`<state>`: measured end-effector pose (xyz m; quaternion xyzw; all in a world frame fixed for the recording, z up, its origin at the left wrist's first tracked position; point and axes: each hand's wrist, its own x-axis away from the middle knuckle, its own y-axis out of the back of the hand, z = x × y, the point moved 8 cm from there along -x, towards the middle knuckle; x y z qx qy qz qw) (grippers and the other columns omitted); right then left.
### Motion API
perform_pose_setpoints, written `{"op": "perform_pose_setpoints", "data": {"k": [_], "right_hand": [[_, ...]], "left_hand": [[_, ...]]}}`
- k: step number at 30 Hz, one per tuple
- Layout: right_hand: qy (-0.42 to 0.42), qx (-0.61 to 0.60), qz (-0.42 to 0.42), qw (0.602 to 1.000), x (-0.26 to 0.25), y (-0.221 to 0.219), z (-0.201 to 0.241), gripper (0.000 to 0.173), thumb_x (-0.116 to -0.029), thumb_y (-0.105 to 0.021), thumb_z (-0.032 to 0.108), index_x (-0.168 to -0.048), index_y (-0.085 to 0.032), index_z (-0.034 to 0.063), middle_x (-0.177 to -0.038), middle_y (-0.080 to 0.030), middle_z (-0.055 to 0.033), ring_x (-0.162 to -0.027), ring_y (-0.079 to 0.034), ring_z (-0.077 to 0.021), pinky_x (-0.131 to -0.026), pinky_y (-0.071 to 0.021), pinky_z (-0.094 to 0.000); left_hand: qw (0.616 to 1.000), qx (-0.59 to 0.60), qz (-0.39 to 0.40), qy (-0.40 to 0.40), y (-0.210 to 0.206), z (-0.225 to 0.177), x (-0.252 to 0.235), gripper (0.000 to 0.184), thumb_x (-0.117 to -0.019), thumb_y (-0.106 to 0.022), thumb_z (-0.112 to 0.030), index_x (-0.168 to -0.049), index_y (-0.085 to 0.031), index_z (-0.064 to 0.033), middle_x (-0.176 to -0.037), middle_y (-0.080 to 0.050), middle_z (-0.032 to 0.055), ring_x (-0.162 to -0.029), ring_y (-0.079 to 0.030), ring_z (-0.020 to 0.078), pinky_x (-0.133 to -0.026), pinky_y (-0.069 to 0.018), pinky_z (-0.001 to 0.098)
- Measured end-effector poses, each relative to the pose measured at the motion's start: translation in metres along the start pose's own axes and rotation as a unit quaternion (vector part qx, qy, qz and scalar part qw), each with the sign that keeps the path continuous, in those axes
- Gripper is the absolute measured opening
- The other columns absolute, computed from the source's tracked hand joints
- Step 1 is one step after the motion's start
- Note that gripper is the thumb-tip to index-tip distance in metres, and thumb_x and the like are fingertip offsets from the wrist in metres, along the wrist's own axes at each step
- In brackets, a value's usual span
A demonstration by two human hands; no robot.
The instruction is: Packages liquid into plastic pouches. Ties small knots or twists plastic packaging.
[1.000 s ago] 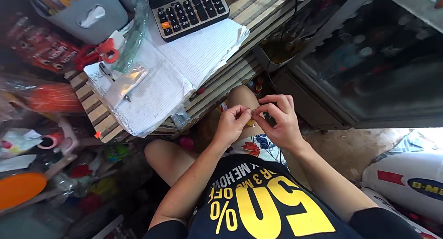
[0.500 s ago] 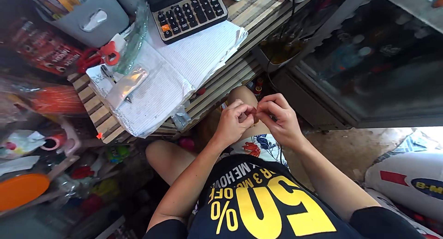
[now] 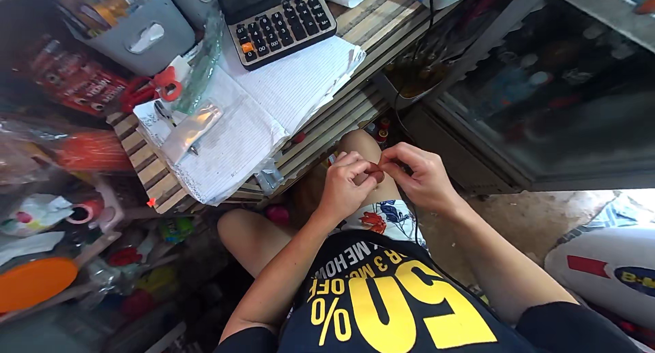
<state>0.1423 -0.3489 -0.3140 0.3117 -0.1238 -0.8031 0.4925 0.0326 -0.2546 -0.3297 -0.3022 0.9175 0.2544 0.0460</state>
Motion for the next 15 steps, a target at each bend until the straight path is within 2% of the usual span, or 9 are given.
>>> {"op": "perform_pose_setpoints", "data": {"k": [6,9,11,13,14,15], "right_hand": [[0.076,0.087,-0.085,0.99,0.002,0.007,0.016,0.011,-0.0976,-0.06,0.005,-0.097,-0.07,0.0002,-0.095,-0.069,-0.0107,-0.092,-0.067,-0.0156,-0.084,-0.0562,-0.0269],[0.091,0.056,-0.113,0.988,0.009,0.005,0.014,0.009,-0.0969,-0.063,0.006,-0.098,-0.07,0.0011,-0.095,-0.069,-0.0095,-0.094,-0.066,-0.0152,-0.084,-0.0558,-0.027],[0.038,-0.06,-0.086,0.994,0.014,-0.004,-0.003,0.008,-0.0999,-0.061,0.01,-0.104,-0.065,0.0054,-0.105,-0.065,-0.0054,-0.104,-0.064,-0.0129,-0.091,-0.0558,-0.0289],[-0.046,-0.178,-0.046,0.982,0.023,-0.019,-0.026,0.021,-0.1062,-0.051,0.022,-0.123,-0.055,0.0093,-0.123,-0.06,-0.0023,-0.117,-0.06,-0.0119,-0.099,-0.054,-0.0326],[-0.074,-0.21,-0.038,0.974,0.028,-0.025,-0.034,0.028,-0.1088,-0.046,0.027,-0.131,-0.051,0.0101,-0.126,-0.059,-0.0003,-0.117,-0.06,-0.0092,-0.101,-0.0534,-0.0308],[-0.093,-0.226,-0.04,0.969,0.032,-0.029,-0.038,0.031,-0.1101,-0.043,0.028,-0.133,-0.051,0.0099,-0.122,-0.061,0.0016,-0.112,-0.061,-0.0061,-0.098,-0.0528,-0.028]], "left_hand": [[0.998,-0.044,-0.033,-0.038,-0.004,-0.009,-0.001,0.004,-0.0841,-0.079,-0.01,-0.088,-0.079,-0.0078,-0.087,-0.067,0.0023,-0.089,-0.059,0.016,-0.082,-0.0487,0.0308],[0.998,-0.036,-0.018,-0.038,-0.007,-0.009,-0.002,0.004,-0.0828,-0.078,-0.009,-0.086,-0.078,-0.0068,-0.087,-0.067,0.0028,-0.089,-0.059,0.0154,-0.081,-0.049,0.029],[0.999,-0.014,-0.009,-0.032,-0.009,-0.008,-0.002,0.004,-0.0822,-0.076,-0.005,-0.086,-0.075,-0.004,-0.089,-0.066,0.0052,-0.09,-0.061,0.0152,-0.08,-0.0524,0.028],[0.999,0.024,-0.017,-0.027,-0.01,-0.009,-0.002,0.01,-0.0839,-0.072,0.002,-0.094,-0.074,-0.0016,-0.095,-0.067,0.008,-0.089,-0.066,0.0135,-0.079,-0.0585,0.0268],[0.998,0.034,-0.03,-0.032,-0.01,-0.01,-0.003,0.012,-0.0851,-0.071,0.004,-0.096,-0.074,-0.0009,-0.095,-0.068,0.0088,-0.086,-0.068,0.0129,-0.077,-0.0598,0.0265],[0.998,0.037,-0.042,-0.037,-0.009,-0.011,-0.004,0.011,-0.0878,-0.07,0.003,-0.098,-0.074,-0.0001,-0.094,-0.069,0.0091,-0.083,-0.067,0.0122,-0.074,-0.0597,0.0257]]}}
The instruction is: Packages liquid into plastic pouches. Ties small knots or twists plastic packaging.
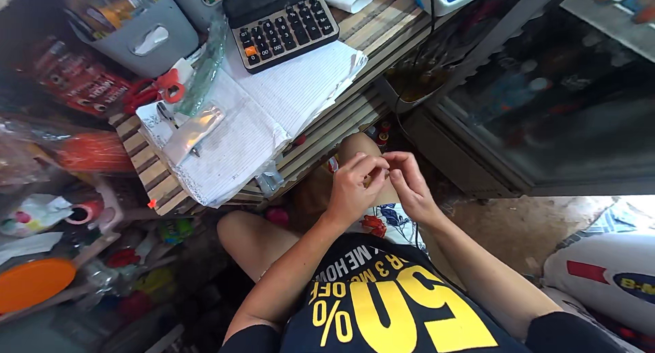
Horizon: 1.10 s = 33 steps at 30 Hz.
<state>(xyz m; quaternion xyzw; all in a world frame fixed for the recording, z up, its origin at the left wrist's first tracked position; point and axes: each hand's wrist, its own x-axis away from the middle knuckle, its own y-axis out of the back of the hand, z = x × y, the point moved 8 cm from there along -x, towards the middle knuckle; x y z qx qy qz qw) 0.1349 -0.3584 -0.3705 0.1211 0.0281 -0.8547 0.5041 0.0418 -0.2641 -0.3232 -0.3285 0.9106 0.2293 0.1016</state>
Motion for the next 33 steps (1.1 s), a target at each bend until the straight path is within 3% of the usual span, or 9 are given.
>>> {"op": "perform_pose_setpoints", "data": {"k": [4,9,12,15,18,23,28,30,33], "right_hand": [[-0.013,-0.014,-0.005,1.0,0.003,-0.002,-0.003,0.025,-0.1073,-0.049,0.019,-0.123,-0.063,0.0064,-0.118,-0.065,0.0001,-0.107,-0.064,-0.0075,-0.093,-0.0558,-0.0273],[0.013,-0.079,-0.023,0.997,0.0,-0.007,0.011,0.018,-0.1006,-0.06,0.017,-0.103,-0.076,0.01,-0.114,-0.067,0.0015,-0.107,-0.063,-0.0078,-0.09,-0.0558,-0.0259],[0.048,-0.115,-0.05,0.991,-0.004,-0.01,0.024,0.015,-0.0977,-0.064,0.022,-0.092,-0.077,0.0176,-0.108,-0.065,0.0062,-0.11,-0.059,-0.0072,-0.103,-0.0485,-0.0328],[0.08,-0.125,-0.048,0.988,-0.007,-0.019,0.043,0.016,-0.0986,-0.063,0.024,-0.094,-0.078,0.0205,-0.109,-0.067,0.0082,-0.118,-0.058,-0.0079,-0.118,-0.0358,-0.0463],[0.094,-0.162,-0.037,0.982,-0.01,-0.029,0.056,0.017,-0.1005,-0.061,0.024,-0.095,-0.077,0.0194,-0.11,-0.068,0.008,-0.119,-0.058,-0.0067,-0.12,-0.0325,-0.0456],[0.077,-0.149,-0.017,0.986,-0.009,-0.031,0.06,0.018,-0.1018,-0.061,0.023,-0.1,-0.077,0.0156,-0.112,-0.07,0.005,-0.116,-0.06,-0.0061,-0.111,-0.0445,-0.0357],[0.179,0.092,0.013,0.979,-0.014,-0.016,0.084,0.021,-0.0953,-0.072,0.02,-0.113,-0.072,0.0074,-0.113,-0.068,-0.005,-0.109,-0.063,-0.0092,-0.095,-0.0544,-0.0275],[0.195,0.141,-0.012,0.971,-0.019,-0.004,0.088,0.016,-0.093,-0.073,0.015,-0.106,-0.072,0.0057,-0.107,-0.071,-0.006,-0.103,-0.066,-0.0092,-0.091,-0.0565,-0.0273],[0.153,0.156,-0.069,0.973,-0.032,0.033,0.083,0.029,-0.0917,-0.077,0.015,-0.118,-0.07,0.0079,-0.113,-0.07,-0.0045,-0.098,-0.069,-0.0103,-0.084,-0.0626,-0.0294]], "left_hand": [[0.999,-0.016,-0.017,-0.026,0.007,-0.008,-0.001,0.012,-0.0979,-0.066,-0.008,-0.097,-0.075,0.0001,-0.092,-0.069,0.0079,-0.085,-0.066,0.0107,-0.077,-0.0576,0.0244],[0.998,0.043,-0.013,-0.032,0.01,-0.018,-0.003,0.014,-0.0993,-0.064,-0.012,-0.094,-0.075,-0.0063,-0.108,-0.068,0.0051,-0.11,-0.058,0.0181,-0.1,-0.0456,0.037],[0.988,0.152,0.008,-0.017,0.012,-0.026,-0.005,0.014,-0.1023,-0.059,-0.012,-0.094,-0.069,-0.0068,-0.104,-0.069,0.0036,-0.113,-0.059,0.017,-0.103,-0.0444,0.0382],[0.98,0.195,-0.001,-0.032,0.022,-0.044,-0.008,0.016,-0.1029,-0.06,-0.016,-0.09,-0.066,-0.0081,-0.101,-0.068,0.0028,-0.112,-0.06,0.0168,-0.101,-0.0472,0.0355],[0.98,0.194,-0.012,-0.05,0.032,-0.058,-0.009,0.019,-0.1029,-0.06,-0.019,-0.086,-0.064,-0.0097,-0.097,-0.067,0.0011,-0.112,-0.059,0.0162,-0.103,-0.0443,0.0353],[0.98,0.194,-0.008,-0.046,0.037,-0.054,-0.008,0.019,-0.1028,-0.061,-0.021,-0.088,-0.065,-0.0108,-0.097,-0.068,0.0,-0.112,-0.059,0.0152,-0.102,-0.0454,0.0342],[0.985,0.147,0.0,-0.085,0.041,-0.067,-0.023,0.018,-0.1017,-0.063,-0.02,-0.089,-0.067,-0.0095,-0.097,-0.071,0.0004,-0.116,-0.059,0.0183,-0.107,-0.0415,0.039],[0.986,0.146,0.013,-0.076,0.034,-0.068,-0.025,0.016,-0.1005,-0.066,-0.021,-0.096,-0.071,-0.0069,-0.108,-0.073,0.0036,-0.124,-0.058,0.0215,-0.111,-0.0406,0.0417],[0.992,0.099,0.054,-0.054,0.027,-0.062,-0.025,0.036,-0.1036,-0.059,-0.035,-0.126,-0.067,-0.0086,-0.14,-0.061,0.0044,-0.136,-0.049,0.0214,-0.114,-0.0412,0.0432]]}}
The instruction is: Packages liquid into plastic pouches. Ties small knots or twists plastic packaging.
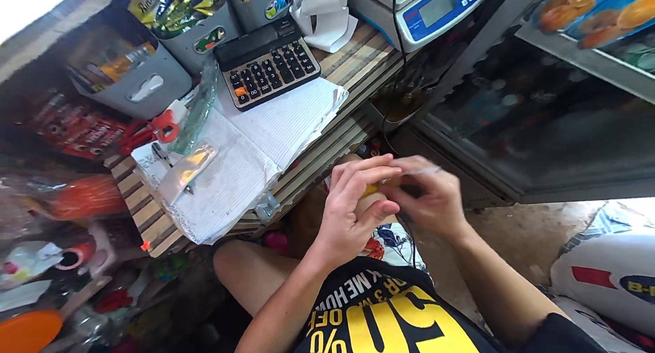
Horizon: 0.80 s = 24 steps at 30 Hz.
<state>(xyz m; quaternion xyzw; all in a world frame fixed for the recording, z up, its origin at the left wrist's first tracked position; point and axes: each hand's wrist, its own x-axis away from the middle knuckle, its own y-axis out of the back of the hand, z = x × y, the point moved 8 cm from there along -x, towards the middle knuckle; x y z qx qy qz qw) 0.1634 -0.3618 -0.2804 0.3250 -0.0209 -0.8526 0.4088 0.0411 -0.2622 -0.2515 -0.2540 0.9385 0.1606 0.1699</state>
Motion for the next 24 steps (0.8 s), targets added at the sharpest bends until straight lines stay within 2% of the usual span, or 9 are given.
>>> {"op": "perform_pose_setpoints", "data": {"k": [1,4,9,11,14,17,20,22,24], "right_hand": [[-0.015,0.024,-0.023,0.999,-0.006,0.015,-0.008,0.034,-0.0912,-0.078,0.015,-0.123,-0.069,0.0075,-0.117,-0.07,-0.0053,-0.099,-0.07,-0.0116,-0.084,-0.0635,-0.0306],[-0.042,0.132,-0.099,0.985,-0.025,0.061,-0.045,0.039,-0.0904,-0.079,0.015,-0.124,-0.066,0.0012,-0.122,-0.067,-0.0136,-0.105,-0.07,-0.0167,-0.086,-0.063,-0.0327],[-0.131,0.201,-0.167,0.956,-0.063,0.103,-0.155,0.042,-0.0939,-0.074,0.016,-0.128,-0.061,-0.0043,-0.125,-0.058,-0.0265,-0.107,-0.067,-0.0292,-0.087,-0.061,-0.0388],[-0.168,0.208,-0.163,0.95,-0.077,0.101,-0.196,0.041,-0.0916,-0.075,0.012,-0.125,-0.062,-0.0061,-0.121,-0.06,-0.0284,-0.108,-0.066,-0.0332,-0.09,-0.0589,-0.0422],[-0.222,0.216,-0.127,0.942,-0.093,0.086,-0.249,0.041,-0.0894,-0.076,0.009,-0.125,-0.063,-0.0069,-0.121,-0.06,-0.0322,-0.111,-0.063,-0.0425,-0.098,-0.0525,-0.0528],[-0.273,0.233,-0.08,0.93,-0.102,0.066,-0.29,0.038,-0.0884,-0.078,0.007,-0.122,-0.065,-0.0062,-0.124,-0.057,-0.0343,-0.111,-0.061,-0.0482,-0.097,-0.0516,-0.0601],[-0.313,0.308,-0.034,0.898,-0.105,0.054,-0.318,0.037,-0.0889,-0.077,0.013,-0.123,-0.069,-0.0002,-0.129,-0.059,-0.0323,-0.121,-0.055,-0.0546,-0.093,-0.047,-0.0721],[-0.311,0.348,-0.024,0.884,-0.108,0.05,-0.329,0.037,-0.0887,-0.078,0.015,-0.123,-0.07,0.0025,-0.133,-0.058,-0.032,-0.127,-0.048,-0.0562,-0.096,-0.042,-0.0737],[-0.3,0.365,-0.032,0.881,-0.108,0.049,-0.335,0.04,-0.0857,-0.079,0.011,-0.123,-0.069,0.0017,-0.135,-0.054,-0.0345,-0.128,-0.047,-0.0565,-0.098,-0.0404,-0.0732]], "left_hand": [[1.0,-0.018,0.005,0.011,0.002,0.005,0.003,0.038,-0.1043,-0.057,-0.038,-0.128,-0.067,-0.0091,-0.141,-0.06,0.0048,-0.135,-0.05,0.0217,-0.113,-0.0419,0.0442],[0.998,-0.042,0.002,0.045,0.009,0.025,0.019,0.035,-0.1048,-0.058,-0.035,-0.121,-0.071,-0.0073,-0.132,-0.065,0.0082,-0.129,-0.056,0.022,-0.111,-0.0456,0.0431],[0.99,-0.058,-0.003,0.129,0.017,0.064,0.059,0.036,-0.1053,-0.057,-0.035,-0.121,-0.071,-0.0064,-0.131,-0.065,0.0101,-0.129,-0.057,0.0218,-0.109,-0.0492,0.0395],[0.986,-0.06,-0.013,0.153,0.022,0.074,0.072,0.036,-0.1052,-0.056,-0.036,-0.12,-0.071,-0.0063,-0.13,-0.065,0.0101,-0.127,-0.059,0.0208,-0.104,-0.0523,0.0373],[0.98,-0.057,-0.029,0.186,0.028,0.086,0.086,0.033,-0.1044,-0.058,-0.033,-0.121,-0.071,-0.0064,-0.131,-0.065,0.0097,-0.125,-0.06,0.0197,-0.101,-0.0547,0.0353],[0.976,-0.067,-0.039,0.205,0.031,0.093,0.093,0.032,-0.1038,-0.059,-0.029,-0.121,-0.071,-0.0056,-0.131,-0.064,0.01,-0.125,-0.06,0.0193,-0.102,-0.0548,0.0334],[0.97,-0.082,-0.054,0.221,0.036,0.096,0.097,0.031,-0.1037,-0.059,-0.03,-0.12,-0.071,-0.0063,-0.131,-0.064,0.0098,-0.125,-0.06,0.0184,-0.1,-0.0549,0.0322],[0.968,-0.086,-0.064,0.228,0.039,0.098,0.099,0.031,-0.1035,-0.059,-0.031,-0.119,-0.071,-0.0064,-0.131,-0.064,0.0098,-0.125,-0.06,0.0182,-0.099,-0.0553,0.0312],[0.966,-0.084,-0.071,0.234,0.041,0.1,0.101,0.032,-0.1034,-0.059,-0.031,-0.118,-0.072,-0.0066,-0.131,-0.065,0.0098,-0.125,-0.06,0.018,-0.099,-0.0557,0.0313]]}}
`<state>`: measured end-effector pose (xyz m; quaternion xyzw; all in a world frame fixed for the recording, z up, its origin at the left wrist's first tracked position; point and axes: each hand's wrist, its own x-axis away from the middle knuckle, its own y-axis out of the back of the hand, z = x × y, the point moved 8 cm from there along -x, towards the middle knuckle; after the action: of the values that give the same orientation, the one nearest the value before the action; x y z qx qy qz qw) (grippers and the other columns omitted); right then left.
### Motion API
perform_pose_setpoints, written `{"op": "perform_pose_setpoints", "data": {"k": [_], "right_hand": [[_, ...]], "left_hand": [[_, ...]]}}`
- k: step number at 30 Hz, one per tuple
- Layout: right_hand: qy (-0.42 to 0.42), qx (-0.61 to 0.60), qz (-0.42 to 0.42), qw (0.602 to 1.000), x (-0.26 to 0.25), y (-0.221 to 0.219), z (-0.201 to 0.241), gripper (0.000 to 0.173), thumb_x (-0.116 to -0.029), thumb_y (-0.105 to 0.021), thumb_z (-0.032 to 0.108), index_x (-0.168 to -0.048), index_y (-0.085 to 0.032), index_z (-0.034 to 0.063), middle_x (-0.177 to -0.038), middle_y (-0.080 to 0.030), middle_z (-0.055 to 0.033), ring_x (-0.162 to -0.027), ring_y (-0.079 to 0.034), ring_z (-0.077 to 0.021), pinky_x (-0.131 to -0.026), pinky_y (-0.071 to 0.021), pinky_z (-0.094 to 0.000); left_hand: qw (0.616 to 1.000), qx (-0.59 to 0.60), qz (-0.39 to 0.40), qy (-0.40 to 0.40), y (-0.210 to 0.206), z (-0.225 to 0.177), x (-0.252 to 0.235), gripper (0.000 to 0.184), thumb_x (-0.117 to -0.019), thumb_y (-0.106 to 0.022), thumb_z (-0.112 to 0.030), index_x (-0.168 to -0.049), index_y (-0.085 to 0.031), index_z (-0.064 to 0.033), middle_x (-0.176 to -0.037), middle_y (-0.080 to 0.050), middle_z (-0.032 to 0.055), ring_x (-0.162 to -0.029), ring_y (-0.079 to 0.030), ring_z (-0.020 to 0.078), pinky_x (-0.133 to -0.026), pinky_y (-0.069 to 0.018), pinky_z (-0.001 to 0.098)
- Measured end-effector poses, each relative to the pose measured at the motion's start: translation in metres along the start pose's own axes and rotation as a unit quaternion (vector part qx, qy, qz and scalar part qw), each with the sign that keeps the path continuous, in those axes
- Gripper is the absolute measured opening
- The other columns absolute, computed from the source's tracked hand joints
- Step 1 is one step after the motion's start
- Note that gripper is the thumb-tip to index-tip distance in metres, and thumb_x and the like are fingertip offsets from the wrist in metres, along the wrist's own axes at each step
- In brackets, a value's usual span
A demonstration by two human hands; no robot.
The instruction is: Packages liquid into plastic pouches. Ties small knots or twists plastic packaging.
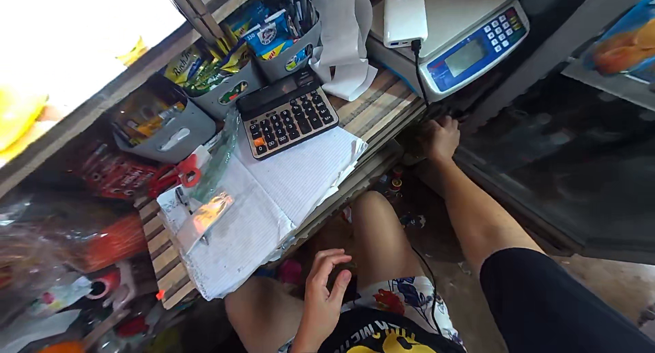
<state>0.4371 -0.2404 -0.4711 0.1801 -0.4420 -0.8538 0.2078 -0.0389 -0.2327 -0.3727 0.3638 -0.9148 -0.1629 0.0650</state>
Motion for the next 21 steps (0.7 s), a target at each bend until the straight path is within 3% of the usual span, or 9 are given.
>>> {"op": "perform_pose_setpoints", "data": {"k": [2,7,9,10,12,14,15,18,21], "right_hand": [[-0.001,-0.01,-0.023,1.0,-0.001,-0.003,-0.007,0.052,-0.0809,-0.082,0.006,-0.129,-0.064,-0.0007,-0.137,-0.051,-0.037,-0.128,-0.048,-0.0579,-0.097,-0.0418,-0.0737],[-0.045,-0.039,-0.057,0.997,0.009,0.004,-0.013,0.072,-0.075,-0.082,0.0,-0.14,-0.052,-0.0004,-0.142,-0.048,-0.0338,-0.128,-0.051,-0.0551,-0.097,-0.0464,-0.0715],[-0.032,-0.075,-0.08,0.993,0.021,0.017,-0.01,0.069,-0.08,-0.079,0.007,-0.142,-0.05,-0.0009,-0.141,-0.049,-0.0341,-0.13,-0.05,-0.0533,-0.103,-0.0451,-0.0676],[-0.01,-0.1,-0.105,0.989,0.029,0.026,-0.006,0.063,-0.0869,-0.074,0.015,-0.142,-0.051,-0.0032,-0.141,-0.05,-0.034,-0.131,-0.05,-0.0502,-0.108,-0.0441,-0.0619],[0.041,-0.147,-0.173,0.973,0.053,0.051,0.012,0.048,-0.1008,-0.058,0.024,-0.132,-0.054,-0.0118,-0.129,-0.056,-0.0351,-0.123,-0.057,-0.0445,-0.108,-0.0466,-0.0497],[0.082,-0.182,-0.238,0.95,0.084,0.086,0.039,0.04,-0.1082,-0.043,0.019,-0.114,-0.06,-0.0169,-0.113,-0.061,-0.0343,-0.112,-0.062,-0.0374,-0.102,-0.0479,-0.0408],[0.106,-0.207,-0.262,0.937,0.098,0.104,0.052,0.04,-0.1096,-0.039,0.017,-0.107,-0.059,-0.0174,-0.104,-0.061,-0.0304,-0.103,-0.062,-0.0288,-0.096,-0.0482,-0.0339],[0.191,-0.286,-0.269,0.899,0.131,0.153,0.092,0.037,-0.1094,-0.037,0.013,-0.088,-0.054,-0.0114,-0.081,-0.053,-0.0096,-0.078,-0.055,-0.0043,-0.076,-0.0473,-0.0193],[0.292,-0.297,-0.241,0.876,0.161,0.189,0.127,0.038,-0.1075,-0.046,0.013,-0.077,-0.054,-0.0085,-0.07,-0.052,-0.0089,-0.069,-0.055,-0.0059,-0.068,-0.0475,-0.0203]], "left_hand": [[1.0,0.004,-0.001,0.007,0.001,0.002,0.0,0.03,-0.1031,-0.06,-0.03,-0.118,-0.072,-0.0062,-0.13,-0.065,0.0099,-0.124,-0.061,0.0174,-0.099,-0.0555,0.0309],[1.0,0.009,0.021,-0.005,-0.002,-0.003,-0.002,0.029,-0.1034,-0.059,-0.028,-0.118,-0.072,-0.0058,-0.129,-0.065,0.0095,-0.121,-0.062,0.0157,-0.097,-0.0557,0.0297],[0.998,0.021,0.048,-0.041,-0.001,-0.019,-0.004,0.028,-0.1038,-0.059,-0.026,-0.116,-0.072,-0.0036,-0.126,-0.066,0.0108,-0.12,-0.063,0.0169,-0.1,-0.0558,0.0319],[0.995,0.029,0.058,-0.07,0.004,-0.033,-0.006,0.026,-0.1038,-0.06,-0.024,-0.111,-0.072,-0.0024,-0.122,-0.068,0.0108,-0.118,-0.064,0.0169,-0.101,-0.0556,0.0323],[0.988,0.022,0.052,-0.141,0.025,-0.07,-0.012,0.022,-0.1034,-0.062,-0.02,-0.1,-0.073,-0.0018,-0.112,-0.071,0.0093,-0.112,-0.066,0.0161,-0.099,-0.0561,0.0316],[0.98,-0.048,-0.003,-0.193,0.058,-0.106,-0.024,0.017,-0.1015,-0.065,-0.018,-0.096,-0.074,-0.0047,-0.107,-0.072,0.006,-0.108,-0.067,0.0137,-0.097,-0.0554,0.0297],[0.972,-0.099,-0.042,-0.207,0.076,-0.118,-0.032,0.014,-0.0999,-0.066,-0.017,-0.096,-0.075,-0.0059,-0.106,-0.072,0.0049,-0.107,-0.066,0.0133,-0.097,-0.0547,0.0298],[0.933,-0.284,-0.132,-0.176,0.13,-0.127,-0.073,0.015,-0.0958,-0.07,-0.017,-0.107,-0.075,-0.0077,-0.108,-0.073,0.0059,-0.106,-0.068,0.018,-0.095,-0.0561,0.0363],[0.903,-0.392,-0.157,-0.082,0.173,-0.119,-0.115,0.023,-0.0971,-0.069,-0.015,-0.118,-0.072,-0.0049,-0.117,-0.069,0.017,-0.112,-0.065,0.0363,-0.095,-0.0538,0.0537]]}}
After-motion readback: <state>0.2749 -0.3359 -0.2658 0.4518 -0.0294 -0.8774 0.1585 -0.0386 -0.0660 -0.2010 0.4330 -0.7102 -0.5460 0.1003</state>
